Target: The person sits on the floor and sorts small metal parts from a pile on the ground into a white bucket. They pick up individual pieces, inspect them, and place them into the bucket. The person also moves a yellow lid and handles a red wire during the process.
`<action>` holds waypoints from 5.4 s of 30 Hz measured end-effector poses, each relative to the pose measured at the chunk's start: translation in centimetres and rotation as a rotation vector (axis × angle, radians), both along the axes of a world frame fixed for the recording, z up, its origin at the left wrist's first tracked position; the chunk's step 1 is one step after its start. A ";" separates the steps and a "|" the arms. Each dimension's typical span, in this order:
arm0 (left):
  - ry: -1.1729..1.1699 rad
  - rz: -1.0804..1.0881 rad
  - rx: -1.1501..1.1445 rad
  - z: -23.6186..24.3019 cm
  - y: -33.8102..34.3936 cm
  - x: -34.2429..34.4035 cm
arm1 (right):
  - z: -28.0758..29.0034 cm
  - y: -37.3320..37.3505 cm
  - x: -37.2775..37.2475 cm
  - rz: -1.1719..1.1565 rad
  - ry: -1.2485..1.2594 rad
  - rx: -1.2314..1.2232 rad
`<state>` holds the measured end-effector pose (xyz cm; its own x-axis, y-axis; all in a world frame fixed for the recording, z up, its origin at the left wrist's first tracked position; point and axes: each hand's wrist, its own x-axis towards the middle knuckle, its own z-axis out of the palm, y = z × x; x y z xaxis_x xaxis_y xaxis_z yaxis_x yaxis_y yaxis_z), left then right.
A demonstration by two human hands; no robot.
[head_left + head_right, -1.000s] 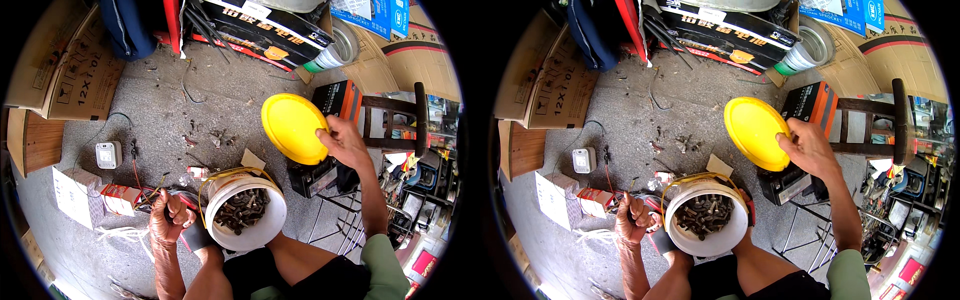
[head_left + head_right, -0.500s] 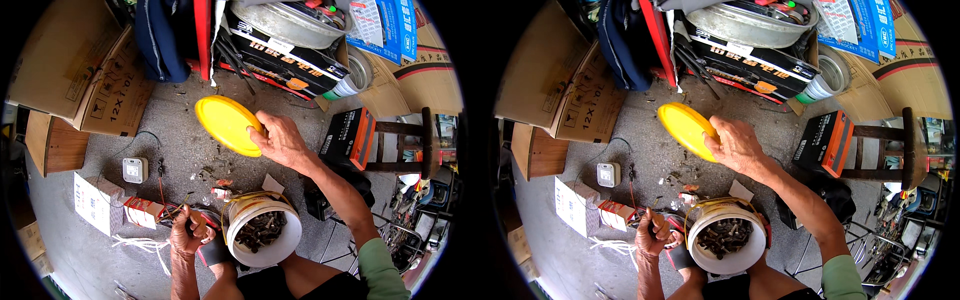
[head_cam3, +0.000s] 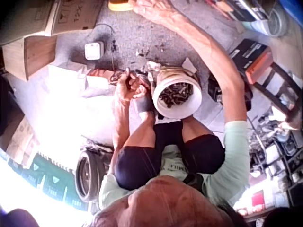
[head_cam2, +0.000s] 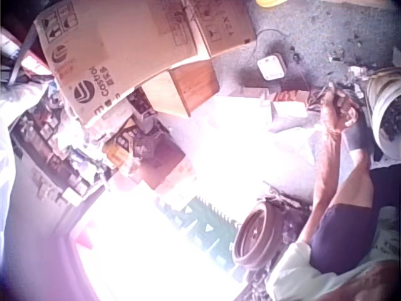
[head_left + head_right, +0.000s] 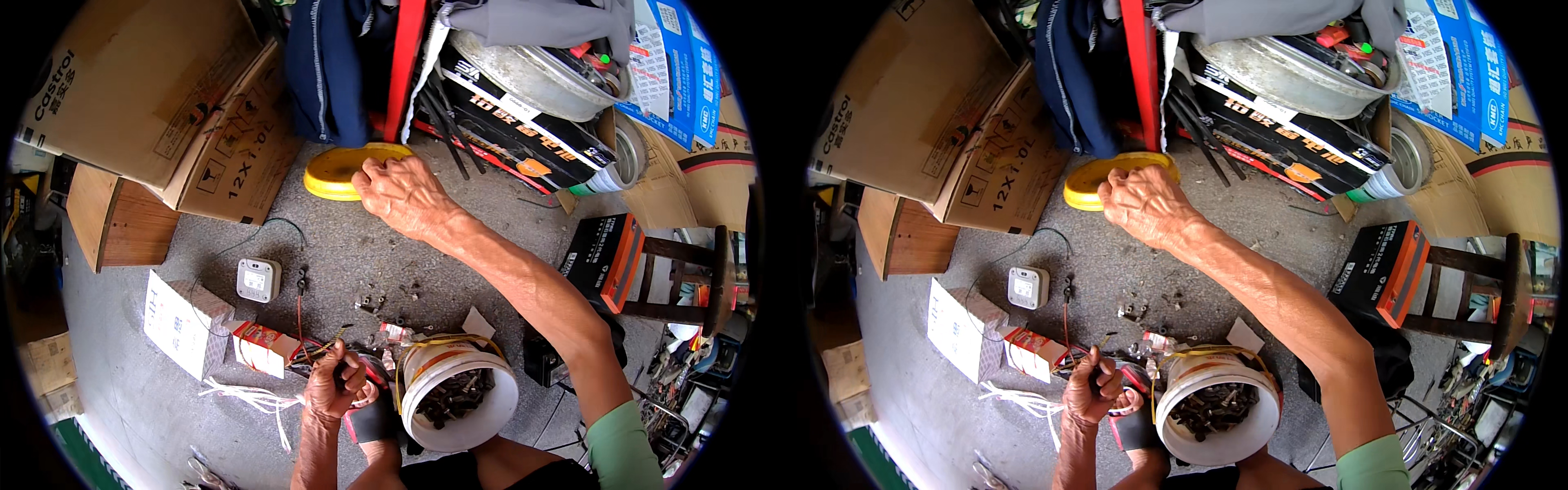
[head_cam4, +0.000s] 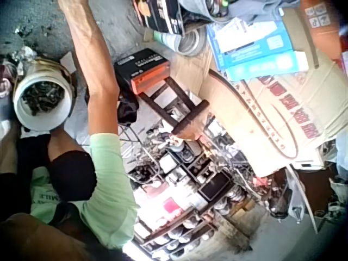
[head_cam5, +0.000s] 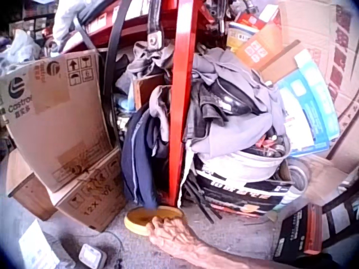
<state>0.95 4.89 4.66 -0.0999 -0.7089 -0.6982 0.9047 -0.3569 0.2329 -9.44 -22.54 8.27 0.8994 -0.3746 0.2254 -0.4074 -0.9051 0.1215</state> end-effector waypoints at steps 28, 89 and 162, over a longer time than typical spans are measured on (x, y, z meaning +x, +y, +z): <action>-0.145 -0.033 0.142 -0.3 -0.3 0.0 | 3.6 13.4 -10.0 -0.114 -0.233 0.677; -0.390 -0.236 0.267 -2.6 -1.1 -0.8 | -9.6 9.9 -4.6 0.066 -0.033 0.887; 0.403 0.180 -0.353 2.4 -4.2 -3.8 | -4.6 11.4 -20.2 -0.431 0.190 0.559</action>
